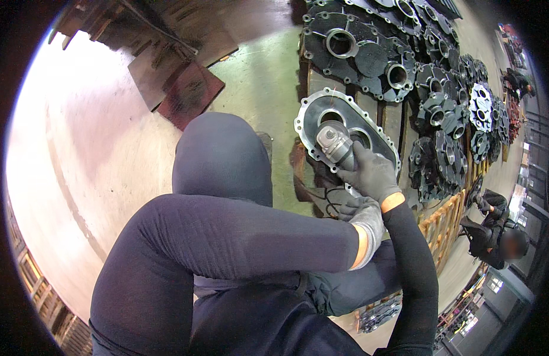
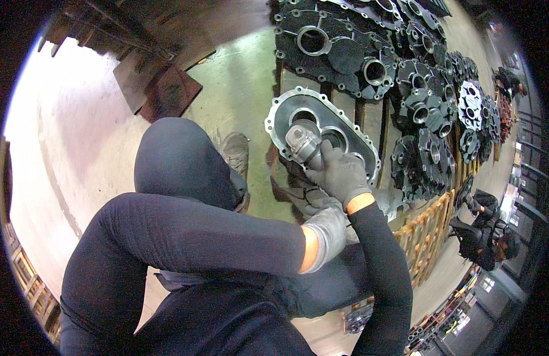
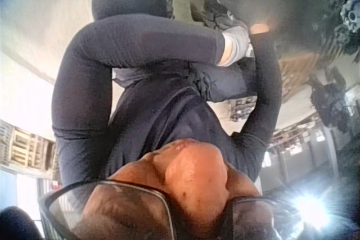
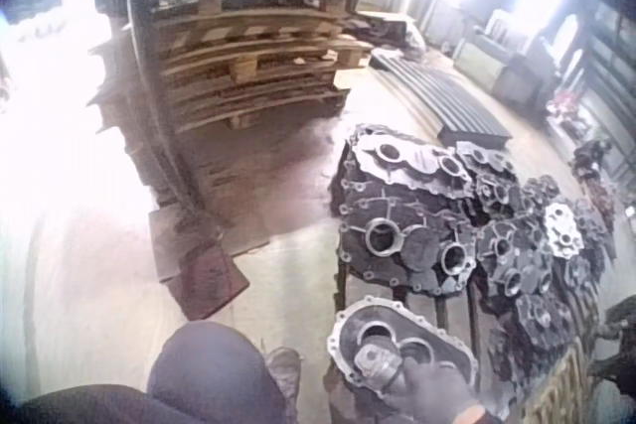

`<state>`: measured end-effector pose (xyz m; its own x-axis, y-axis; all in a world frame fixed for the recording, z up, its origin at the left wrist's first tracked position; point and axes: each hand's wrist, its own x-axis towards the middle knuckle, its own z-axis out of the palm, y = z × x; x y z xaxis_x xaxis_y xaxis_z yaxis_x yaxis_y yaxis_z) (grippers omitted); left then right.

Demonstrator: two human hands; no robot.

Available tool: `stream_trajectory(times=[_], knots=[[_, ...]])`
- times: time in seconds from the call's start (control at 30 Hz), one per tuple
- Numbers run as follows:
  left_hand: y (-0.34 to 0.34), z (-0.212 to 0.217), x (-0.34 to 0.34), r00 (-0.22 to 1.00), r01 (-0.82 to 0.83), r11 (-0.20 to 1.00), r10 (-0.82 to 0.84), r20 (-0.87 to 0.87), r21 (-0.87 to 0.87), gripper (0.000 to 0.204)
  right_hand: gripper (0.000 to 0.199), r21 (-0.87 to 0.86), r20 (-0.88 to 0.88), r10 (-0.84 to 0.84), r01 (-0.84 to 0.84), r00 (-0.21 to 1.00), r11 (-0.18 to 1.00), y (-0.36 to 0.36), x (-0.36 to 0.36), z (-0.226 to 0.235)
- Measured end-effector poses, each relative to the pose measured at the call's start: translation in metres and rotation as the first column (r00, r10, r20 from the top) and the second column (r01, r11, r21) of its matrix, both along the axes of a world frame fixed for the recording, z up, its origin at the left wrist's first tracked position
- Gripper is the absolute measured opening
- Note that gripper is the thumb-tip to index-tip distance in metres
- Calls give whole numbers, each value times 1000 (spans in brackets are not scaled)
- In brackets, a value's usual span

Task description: The person sits on the floor and uses an angle grinder to smooth the edges and surfaces of several metal engine components. They handle each part individually, rotating them to access different areas, and place finished pieces back on a wooden pallet.

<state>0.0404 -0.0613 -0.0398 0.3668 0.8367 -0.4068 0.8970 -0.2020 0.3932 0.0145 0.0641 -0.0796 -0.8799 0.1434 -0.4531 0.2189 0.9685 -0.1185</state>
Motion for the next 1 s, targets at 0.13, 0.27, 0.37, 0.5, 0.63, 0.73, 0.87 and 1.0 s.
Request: stream_trajectory(times=[0.13, 0.27, 0.37, 0.5, 0.63, 0.73, 0.87, 1.0], knots=[[2, 30, -22, 996, 66, 998, -66, 53, 17, 28, 77, 71, 99, -11, 4, 995, 997, 9, 21, 6], [4, 39, -31, 995, 90, 995, -89, 35, -32, 32, 87, 54, 34, 16, -18, 999, 998, 16, 37, -1], [11, 49, -41, 981, 192, 972, -187, 49, -135, 44, 89, 42, 67, -52, 49, 996, 998, 18, 44, 4], [7, 21, -14, 987, 58, 998, -52, 150, -38, 29, 83, 26, 40, -165, 164, 986, 986, 22, 57, 5], [13, 24, -7, 993, 85, 995, -79, 92, -57, 29, 80, -29, -34, -251, 251, 967, 968, 30, 74, -1], [19, 21, 0, 993, 107, 989, -102, 53, -104, 29, 72, -26, -92, -216, 215, 972, 976, 32, 82, 2], [26, 7, 10, 983, 168, 976, -176, -51, -137, 29, 77, 9, -51, -183, 183, 982, 983, 37, 92, -6], [32, 3, 14, 976, 213, 968, -218, -23, -136, 28, 87, 36, -102, -157, 161, 982, 986, 40, 114, -8]])
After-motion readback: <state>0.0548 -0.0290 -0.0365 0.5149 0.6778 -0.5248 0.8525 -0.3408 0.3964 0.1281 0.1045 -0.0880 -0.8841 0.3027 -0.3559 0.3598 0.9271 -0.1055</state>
